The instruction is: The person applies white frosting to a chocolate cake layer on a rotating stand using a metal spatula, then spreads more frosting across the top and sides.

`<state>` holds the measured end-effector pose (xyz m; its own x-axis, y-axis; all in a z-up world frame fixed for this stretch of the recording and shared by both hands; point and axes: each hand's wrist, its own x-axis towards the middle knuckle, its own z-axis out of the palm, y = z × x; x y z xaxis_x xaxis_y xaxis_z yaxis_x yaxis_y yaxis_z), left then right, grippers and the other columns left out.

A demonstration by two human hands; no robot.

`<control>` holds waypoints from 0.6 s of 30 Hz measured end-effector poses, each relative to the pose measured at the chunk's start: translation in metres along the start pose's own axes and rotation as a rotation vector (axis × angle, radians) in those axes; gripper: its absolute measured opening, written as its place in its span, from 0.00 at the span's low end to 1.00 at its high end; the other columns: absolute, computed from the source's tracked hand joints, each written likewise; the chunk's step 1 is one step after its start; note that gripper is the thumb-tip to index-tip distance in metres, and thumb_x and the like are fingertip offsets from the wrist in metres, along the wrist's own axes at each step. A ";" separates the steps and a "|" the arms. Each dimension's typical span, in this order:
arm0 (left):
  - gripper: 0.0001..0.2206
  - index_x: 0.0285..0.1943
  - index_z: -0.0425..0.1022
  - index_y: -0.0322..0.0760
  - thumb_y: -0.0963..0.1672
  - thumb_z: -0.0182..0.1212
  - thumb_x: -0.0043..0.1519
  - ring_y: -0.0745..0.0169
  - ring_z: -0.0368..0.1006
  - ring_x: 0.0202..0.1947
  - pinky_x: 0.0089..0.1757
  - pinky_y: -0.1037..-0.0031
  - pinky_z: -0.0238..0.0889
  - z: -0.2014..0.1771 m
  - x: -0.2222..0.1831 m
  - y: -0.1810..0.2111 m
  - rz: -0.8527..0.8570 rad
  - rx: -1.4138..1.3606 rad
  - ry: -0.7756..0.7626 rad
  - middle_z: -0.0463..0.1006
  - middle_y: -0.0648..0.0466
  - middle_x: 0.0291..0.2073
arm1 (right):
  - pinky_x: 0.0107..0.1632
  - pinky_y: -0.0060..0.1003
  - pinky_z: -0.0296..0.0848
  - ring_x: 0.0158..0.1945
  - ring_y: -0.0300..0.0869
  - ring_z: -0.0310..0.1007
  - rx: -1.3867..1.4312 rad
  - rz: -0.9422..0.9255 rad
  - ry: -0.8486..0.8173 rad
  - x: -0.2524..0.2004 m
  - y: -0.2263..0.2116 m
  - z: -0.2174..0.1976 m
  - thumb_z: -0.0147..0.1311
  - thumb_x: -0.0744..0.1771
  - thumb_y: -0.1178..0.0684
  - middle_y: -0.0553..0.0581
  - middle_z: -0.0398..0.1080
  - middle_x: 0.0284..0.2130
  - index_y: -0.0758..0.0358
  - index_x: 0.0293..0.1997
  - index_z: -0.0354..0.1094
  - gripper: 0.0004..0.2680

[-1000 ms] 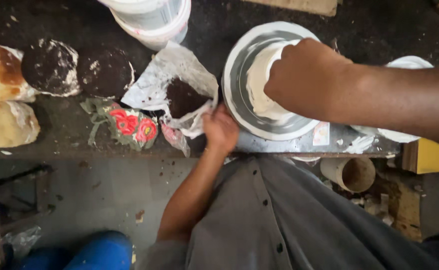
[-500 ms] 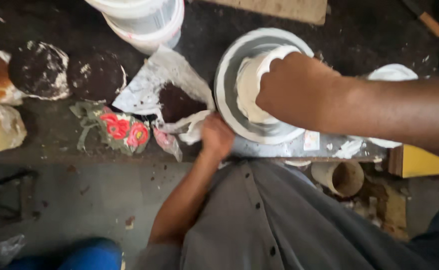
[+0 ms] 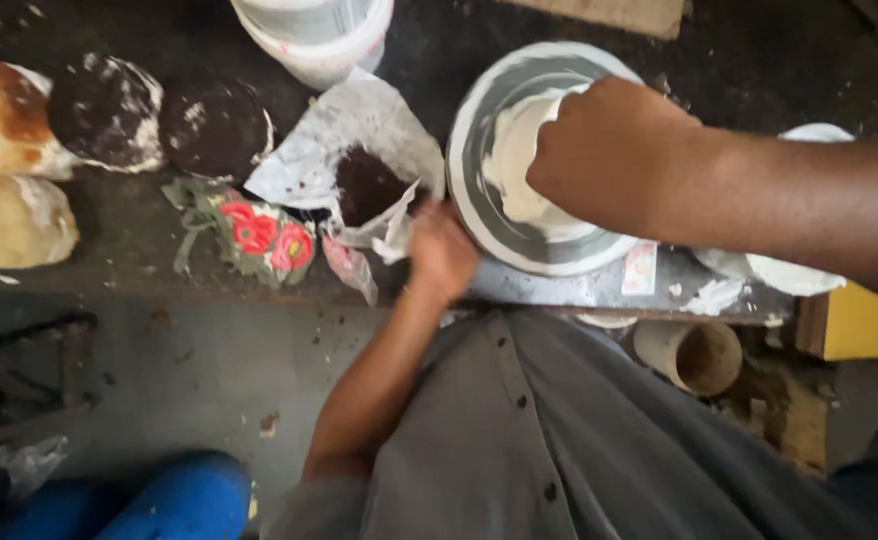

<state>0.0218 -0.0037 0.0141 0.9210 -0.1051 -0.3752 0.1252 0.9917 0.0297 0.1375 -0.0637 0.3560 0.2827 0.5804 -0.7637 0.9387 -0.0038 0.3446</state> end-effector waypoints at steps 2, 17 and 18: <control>0.23 0.65 0.67 0.42 0.54 0.40 0.67 0.51 0.63 0.65 0.63 0.53 0.52 0.016 0.009 0.006 -0.090 0.078 0.121 0.72 0.52 0.64 | 0.38 0.42 0.77 0.42 0.50 0.79 0.055 0.013 0.148 -0.002 0.006 -0.005 0.60 0.61 0.56 0.58 0.77 0.35 0.58 0.34 0.77 0.03; 0.17 0.60 0.70 0.33 0.50 0.53 0.70 0.54 0.77 0.47 0.46 0.61 0.73 -0.009 0.002 0.025 -0.076 0.449 -0.022 0.79 0.48 0.48 | 0.39 0.45 0.78 0.40 0.51 0.82 0.037 0.367 0.142 0.005 0.035 -0.012 0.60 0.62 0.56 0.60 0.79 0.34 0.61 0.35 0.79 0.04; 0.16 0.59 0.70 0.33 0.49 0.53 0.70 0.53 0.78 0.47 0.48 0.60 0.73 -0.010 -0.001 0.025 -0.117 0.454 -0.019 0.79 0.48 0.48 | 0.39 0.45 0.78 0.40 0.51 0.82 0.035 0.368 0.144 -0.001 0.037 -0.012 0.60 0.62 0.56 0.60 0.79 0.34 0.61 0.35 0.79 0.04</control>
<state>0.0207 0.0220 0.0058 0.8968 -0.2200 -0.3837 0.3738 0.8408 0.3916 0.1696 -0.0543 0.3758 0.5734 0.6432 -0.5074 0.7866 -0.2590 0.5606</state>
